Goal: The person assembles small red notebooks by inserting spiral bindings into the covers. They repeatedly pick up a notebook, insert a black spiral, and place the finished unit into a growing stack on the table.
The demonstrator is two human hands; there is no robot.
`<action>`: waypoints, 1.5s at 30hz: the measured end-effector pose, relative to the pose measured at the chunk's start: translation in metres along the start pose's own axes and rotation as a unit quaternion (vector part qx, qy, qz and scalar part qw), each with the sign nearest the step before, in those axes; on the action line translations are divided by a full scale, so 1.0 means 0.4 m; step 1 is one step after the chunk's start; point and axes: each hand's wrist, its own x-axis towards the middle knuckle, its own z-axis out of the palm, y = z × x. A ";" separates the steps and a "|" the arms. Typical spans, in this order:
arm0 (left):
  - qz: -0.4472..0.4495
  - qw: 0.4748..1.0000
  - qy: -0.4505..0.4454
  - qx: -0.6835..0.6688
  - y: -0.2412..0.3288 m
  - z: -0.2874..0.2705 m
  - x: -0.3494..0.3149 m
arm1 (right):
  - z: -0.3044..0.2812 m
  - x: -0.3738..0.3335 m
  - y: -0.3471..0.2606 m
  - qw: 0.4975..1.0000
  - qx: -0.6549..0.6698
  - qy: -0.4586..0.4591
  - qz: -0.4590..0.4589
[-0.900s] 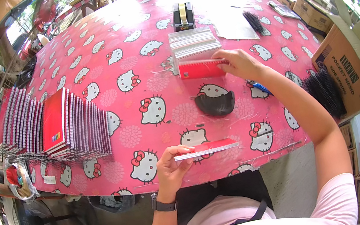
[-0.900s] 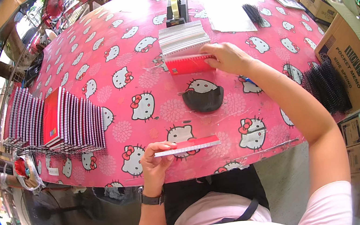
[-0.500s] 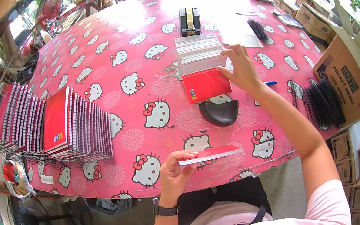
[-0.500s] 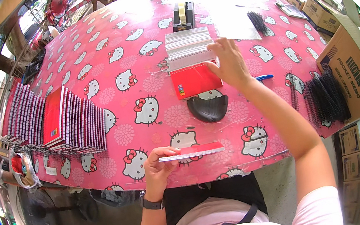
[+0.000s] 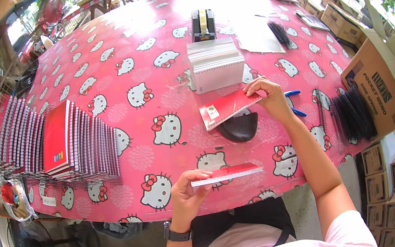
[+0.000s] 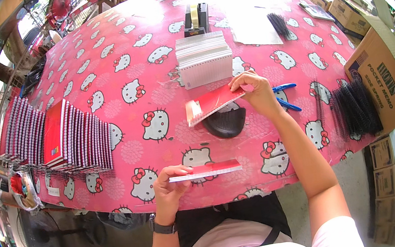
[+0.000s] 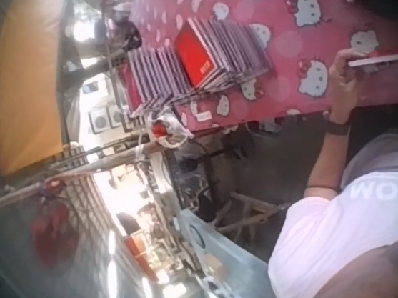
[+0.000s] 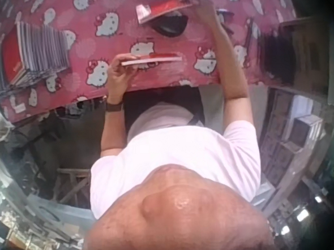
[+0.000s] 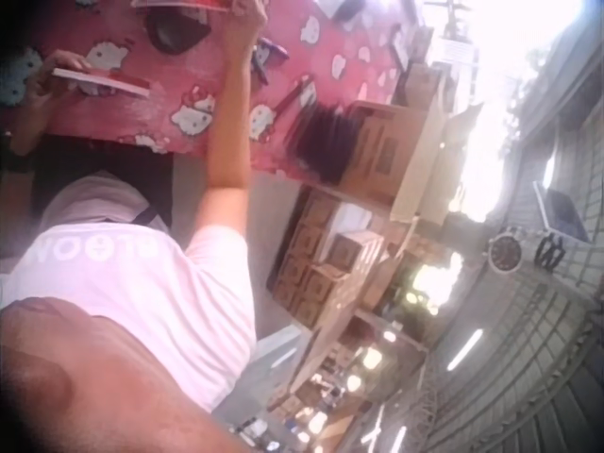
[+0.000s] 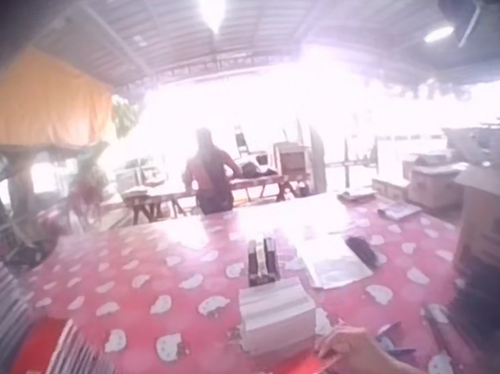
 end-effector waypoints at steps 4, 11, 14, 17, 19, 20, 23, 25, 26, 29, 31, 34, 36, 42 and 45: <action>0.008 1.000 -0.001 0.017 -0.002 0.000 0.002 | -0.001 -0.019 -0.017 0.999 -0.043 -0.016 -0.012; 0.002 0.992 0.118 0.043 0.009 -0.002 0.001 | -0.011 -0.032 -0.001 0.995 0.015 -0.042 0.086; -0.001 0.984 0.160 0.075 0.079 0.004 0.062 | -0.026 -0.032 -0.010 0.974 0.019 0.004 0.224; 0.042 0.979 0.126 0.153 0.099 0.033 0.133 | -0.023 -0.053 0.053 0.983 0.013 0.070 0.167; 0.026 0.984 0.007 0.177 0.076 0.040 0.135 | -0.009 -0.037 0.043 0.990 -0.006 0.090 0.109; 0.017 0.980 -0.054 0.189 0.059 0.042 0.134 | -0.002 -0.029 0.037 0.993 -0.020 0.094 0.062; 0.127 0.891 -0.264 0.346 0.002 0.049 0.106 | -0.016 -0.027 0.028 0.998 -0.061 0.002 0.000; 0.106 0.865 -0.301 0.388 0.022 0.068 0.106 | -0.025 -0.037 0.023 0.994 -0.072 -0.077 -0.002; 0.095 0.850 -0.314 0.412 0.043 0.076 0.103 | -0.024 -0.036 0.017 0.993 -0.080 -0.081 -0.001; 0.059 0.867 -0.322 0.375 0.096 0.040 0.154 | -0.022 -0.031 0.003 0.993 -0.094 -0.071 -0.009; 0.073 0.905 -0.204 0.366 0.105 0.030 0.219 | -0.021 -0.038 0.009 0.995 -0.088 -0.041 -0.001; 0.213 0.833 -0.027 0.511 0.091 0.024 0.359 | -0.020 -0.039 0.022 0.995 -0.095 -0.001 0.002; 0.210 0.838 -0.069 0.500 0.049 0.001 0.429 | -0.001 -0.031 0.021 0.996 -0.093 0.005 0.009; 0.105 0.932 -0.020 0.346 -0.057 -0.009 0.459 | -0.011 -0.032 0.015 0.996 -0.060 0.007 0.072; 0.082 0.964 0.014 0.252 -0.072 -0.018 0.450 | -0.025 -0.039 0.026 0.993 -0.001 -0.009 0.114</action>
